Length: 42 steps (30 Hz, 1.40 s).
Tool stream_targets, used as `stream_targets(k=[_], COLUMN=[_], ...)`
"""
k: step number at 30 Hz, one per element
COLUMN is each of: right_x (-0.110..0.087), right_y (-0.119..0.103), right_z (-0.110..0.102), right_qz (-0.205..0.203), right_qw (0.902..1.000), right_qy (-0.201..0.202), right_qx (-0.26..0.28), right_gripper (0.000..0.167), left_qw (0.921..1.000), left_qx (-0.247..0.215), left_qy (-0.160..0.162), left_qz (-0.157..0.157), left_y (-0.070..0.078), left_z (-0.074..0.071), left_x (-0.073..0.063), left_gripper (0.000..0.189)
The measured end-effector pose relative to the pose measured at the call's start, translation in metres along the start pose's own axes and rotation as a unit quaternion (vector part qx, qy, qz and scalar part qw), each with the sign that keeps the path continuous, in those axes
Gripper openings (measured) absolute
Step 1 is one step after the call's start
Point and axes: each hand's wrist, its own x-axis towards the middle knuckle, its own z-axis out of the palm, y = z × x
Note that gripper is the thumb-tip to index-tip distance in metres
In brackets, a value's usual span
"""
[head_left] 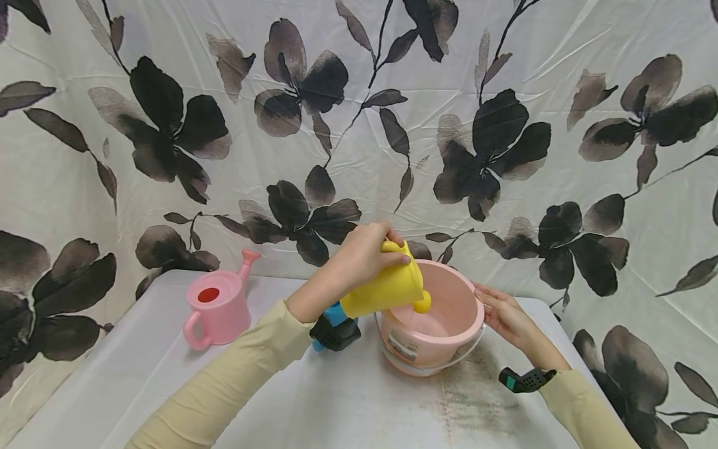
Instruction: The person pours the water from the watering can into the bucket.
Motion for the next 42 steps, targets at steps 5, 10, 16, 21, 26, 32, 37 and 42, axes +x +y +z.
stream_targets(k=[5, 10, 16, 21, 26, 32, 37, 42], right_x=[0.001, 0.000, -0.001, -0.001, -0.001, -0.001, -0.001, -0.001], right_y=[0.000, 0.000, -0.001, -0.002, -0.001, -0.001, -0.001, -0.001], right_z=[0.000, 0.001, 0.000, 0.000, -0.001, -0.001, -0.001, -0.001], right_qz=[0.001, 0.000, 0.001, 0.001, 0.001, 0.002, 0.000, 0.000], right_qw=[1.0000, 1.0000, 1.0000, 1.0000, 1.0000, 1.0000, 1.0000, 1.0000], right_qy=[0.003, 0.002, -0.001, -0.002, -0.003, -0.003, -0.005, -0.005], right_qx=[0.002, 0.001, 0.002, 0.001, -0.001, -0.004, -0.003, -0.006], right_gripper=[0.069, 0.068, 0.068, 0.069, 0.068, 0.068, 0.068, 0.069], left_qw=[1.0000, 1.0000, 1.0000, 1.0000, 0.9999, 0.9998, 0.9996, 0.9996], left_qx=[0.003, -0.002, -0.007, -0.001, 0.001, 0.009, 0.014, 0.021], left_qy=[0.003, 0.003, -0.004, -0.009, -0.010, -0.016, -0.021, -0.018], left_qz=[-0.003, -0.004, -0.006, -0.004, -0.005, -0.006, -0.009, -0.008], left_y=[0.000, 0.001, 0.003, 0.004, 0.006, 0.010, 0.012, 0.014], left_z=[0.000, -0.001, 0.000, 0.001, 0.001, 0.001, 0.001, 0.002], left_x=[-0.001, 0.000, 0.000, -0.001, -0.001, -0.001, -0.002, -0.003], left_gripper=[0.028, 0.029, 0.028, 0.027, 0.027, 0.026, 0.026, 0.026])
